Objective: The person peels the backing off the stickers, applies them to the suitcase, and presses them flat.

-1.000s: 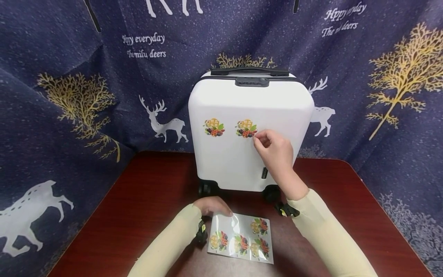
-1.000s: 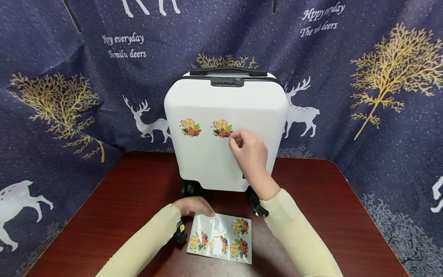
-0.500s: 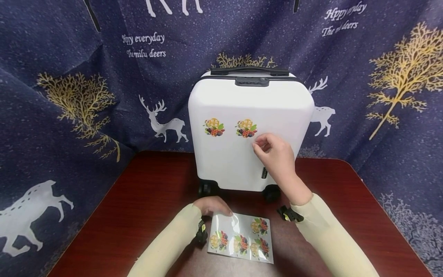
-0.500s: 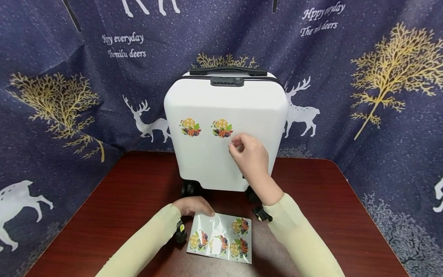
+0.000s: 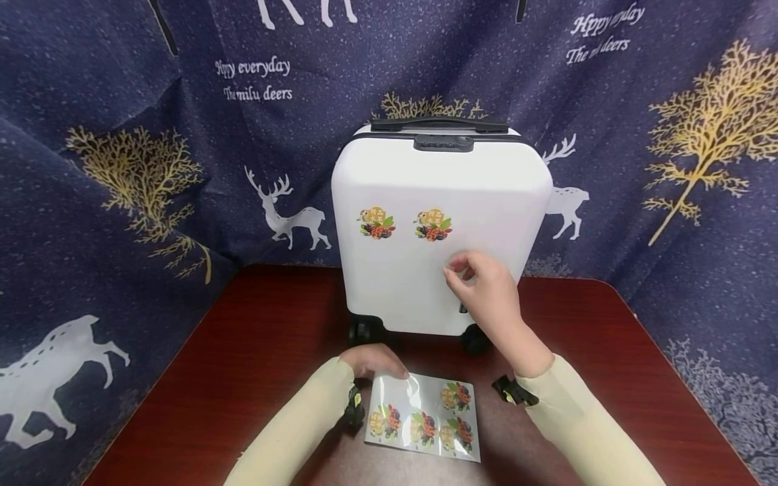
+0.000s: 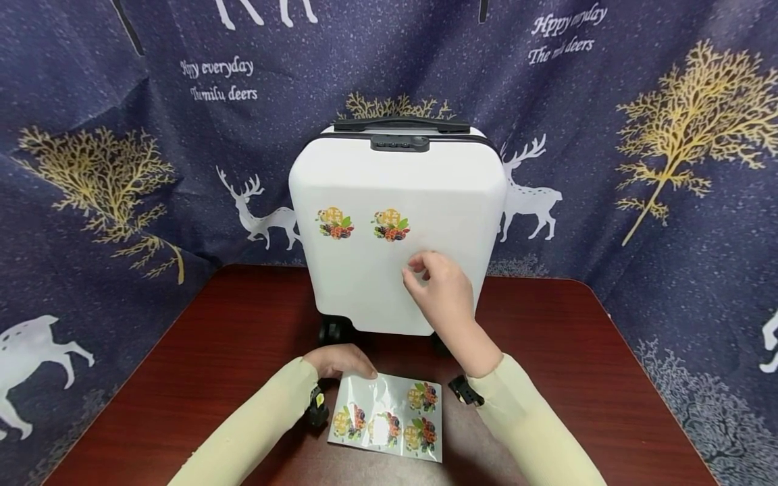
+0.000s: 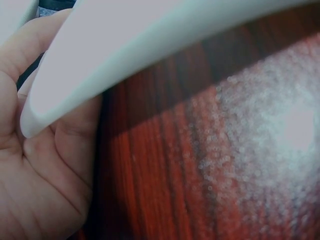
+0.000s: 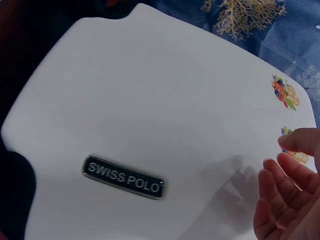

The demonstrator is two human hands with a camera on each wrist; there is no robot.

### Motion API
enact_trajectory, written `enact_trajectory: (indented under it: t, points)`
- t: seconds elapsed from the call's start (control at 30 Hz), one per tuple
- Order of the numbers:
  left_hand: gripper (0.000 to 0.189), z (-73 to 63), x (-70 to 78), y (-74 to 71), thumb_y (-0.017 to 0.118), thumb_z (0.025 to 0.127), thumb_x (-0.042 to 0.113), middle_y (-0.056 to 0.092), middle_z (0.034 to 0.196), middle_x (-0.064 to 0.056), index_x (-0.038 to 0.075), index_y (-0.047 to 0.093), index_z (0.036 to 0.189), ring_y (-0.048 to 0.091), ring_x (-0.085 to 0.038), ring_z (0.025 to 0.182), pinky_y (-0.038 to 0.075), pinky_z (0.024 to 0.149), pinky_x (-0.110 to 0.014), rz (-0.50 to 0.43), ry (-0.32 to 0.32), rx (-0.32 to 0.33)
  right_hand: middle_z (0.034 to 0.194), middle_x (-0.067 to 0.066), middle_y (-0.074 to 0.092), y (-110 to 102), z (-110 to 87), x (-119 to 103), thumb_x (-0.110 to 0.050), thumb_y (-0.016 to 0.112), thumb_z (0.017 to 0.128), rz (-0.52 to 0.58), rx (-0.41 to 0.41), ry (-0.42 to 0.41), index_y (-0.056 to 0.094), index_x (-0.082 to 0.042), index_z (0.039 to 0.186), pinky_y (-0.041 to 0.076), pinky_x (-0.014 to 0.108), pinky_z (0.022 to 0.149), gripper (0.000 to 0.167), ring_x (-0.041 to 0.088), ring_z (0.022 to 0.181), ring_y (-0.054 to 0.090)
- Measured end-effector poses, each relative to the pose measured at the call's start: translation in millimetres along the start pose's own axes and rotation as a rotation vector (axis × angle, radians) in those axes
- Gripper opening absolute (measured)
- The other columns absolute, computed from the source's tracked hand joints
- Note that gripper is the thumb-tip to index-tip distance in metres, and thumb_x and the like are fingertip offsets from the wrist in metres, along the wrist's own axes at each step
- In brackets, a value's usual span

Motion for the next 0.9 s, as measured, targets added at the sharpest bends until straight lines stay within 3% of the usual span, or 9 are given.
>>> enact_trajectory:
  t: [0.2,0.43,0.9]
  points:
    - [0.025,-1.4,1.3,0.4,0.073,0.087,0.013,0.074,0.084,-0.006,-0.006,0.075,0.103,0.068,-0.013,0.073,0.063,0.072,-0.031,0.003,-0.002,0.001,0.096,0.014,0.074,3,-8.3,4,-0.015,0.074,0.093,-0.018,-0.042,-0.003,0.072,-0.004,0.102,0.056,0.043,0.073,0.014,0.028,0.085,0.067]
    - [0.026,-1.9,2.1,1.4,0.073,0.088,0.014,0.075,0.085,-0.007,-0.006,0.075,0.104,0.069,-0.013,0.074,0.063,0.072,-0.032,0.012,-0.001,0.006,0.093,0.012,0.073,6,-20.9,10,-0.014,0.075,0.091,-0.024,-0.111,0.023,0.072,-0.005,0.103,0.05,0.035,0.066,0.015,0.025,0.078,0.064]
    - [0.025,-0.2,0.9,1.6,0.073,0.087,0.013,0.074,0.083,-0.006,-0.006,0.075,0.104,0.068,-0.012,0.073,0.063,0.072,-0.031,-0.013,-0.005,0.006,0.107,0.012,0.072,22,-54.2,30,-0.019,0.075,0.092,-0.004,-0.228,0.094,0.071,-0.005,0.11,0.059,0.046,0.082,0.023,0.028,0.094,0.067]
Point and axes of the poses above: each hand's wrist, its own z-axis towards the middle knuckle, its own y-axis out of the palm, x = y × z, the point moved 3 cm from there along z, towards the middle knuckle
